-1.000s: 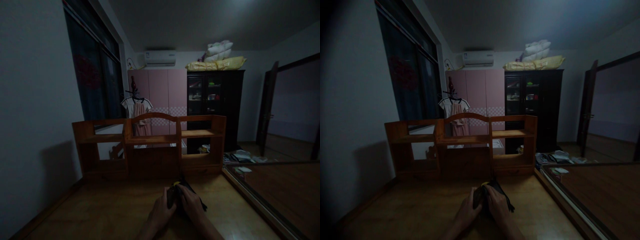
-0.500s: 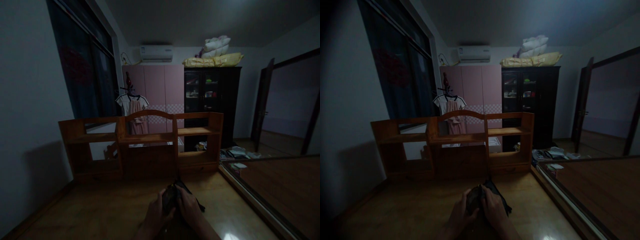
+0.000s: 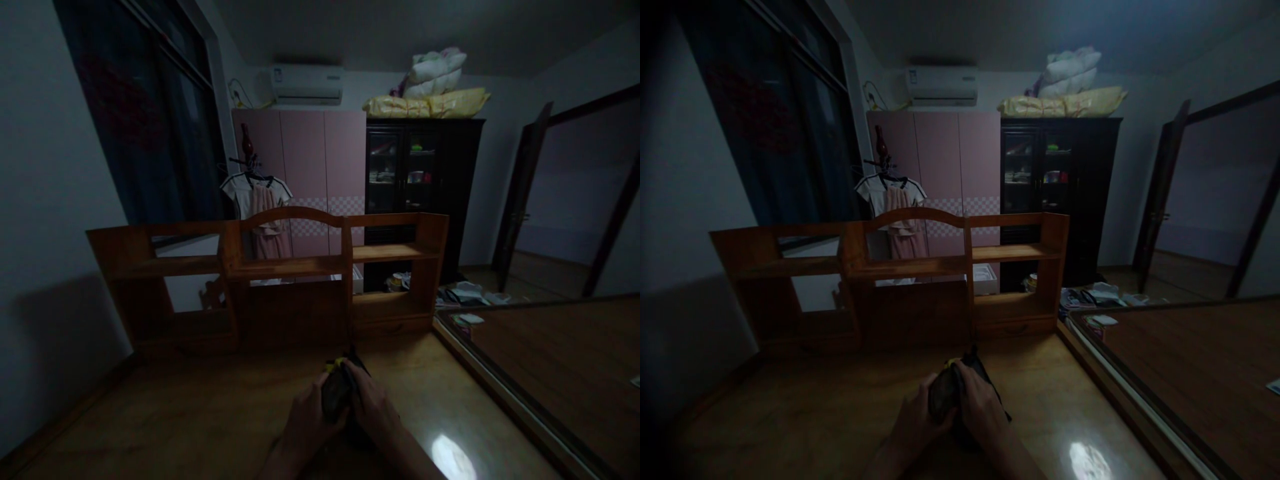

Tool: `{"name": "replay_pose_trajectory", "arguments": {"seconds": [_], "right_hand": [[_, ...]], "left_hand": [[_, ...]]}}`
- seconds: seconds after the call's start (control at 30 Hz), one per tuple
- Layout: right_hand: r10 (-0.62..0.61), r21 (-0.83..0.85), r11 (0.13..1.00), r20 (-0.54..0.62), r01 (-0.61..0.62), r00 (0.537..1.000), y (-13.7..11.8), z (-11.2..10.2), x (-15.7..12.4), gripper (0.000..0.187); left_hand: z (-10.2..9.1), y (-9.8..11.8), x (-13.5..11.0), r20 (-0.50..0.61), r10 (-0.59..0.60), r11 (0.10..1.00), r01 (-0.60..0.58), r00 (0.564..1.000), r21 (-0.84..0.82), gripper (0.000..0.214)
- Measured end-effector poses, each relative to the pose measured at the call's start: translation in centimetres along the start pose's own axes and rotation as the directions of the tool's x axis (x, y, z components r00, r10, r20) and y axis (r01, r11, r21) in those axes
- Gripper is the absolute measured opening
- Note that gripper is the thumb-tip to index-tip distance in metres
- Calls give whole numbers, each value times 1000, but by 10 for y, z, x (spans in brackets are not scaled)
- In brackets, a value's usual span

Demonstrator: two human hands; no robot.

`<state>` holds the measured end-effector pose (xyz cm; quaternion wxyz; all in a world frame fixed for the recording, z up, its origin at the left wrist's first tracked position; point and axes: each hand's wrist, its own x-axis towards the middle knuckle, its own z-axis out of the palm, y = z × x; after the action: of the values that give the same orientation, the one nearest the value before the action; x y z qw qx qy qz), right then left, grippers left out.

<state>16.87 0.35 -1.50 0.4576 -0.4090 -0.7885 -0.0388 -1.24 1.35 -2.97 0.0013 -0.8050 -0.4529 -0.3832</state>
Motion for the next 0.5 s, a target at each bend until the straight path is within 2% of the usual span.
{"name": "replay_pose_trajectory", "arguments": {"seconds": [0.17,0.37,0.5], "right_hand": [[24,9,1000,38,-24,999,2,0,1,57],[-4,-3,1000,65,4,998,-1,-6,4,59],[-68,-26,997,63,69,996,3,-8,3,55]], "left_hand": [[1,1,4,47,-2,1000,3,999,-24,67],[-4,4,2,129,-1,999,7,992,-51,70],[-7,12,-2,182,-76,990,97,980,-104,64]]}}
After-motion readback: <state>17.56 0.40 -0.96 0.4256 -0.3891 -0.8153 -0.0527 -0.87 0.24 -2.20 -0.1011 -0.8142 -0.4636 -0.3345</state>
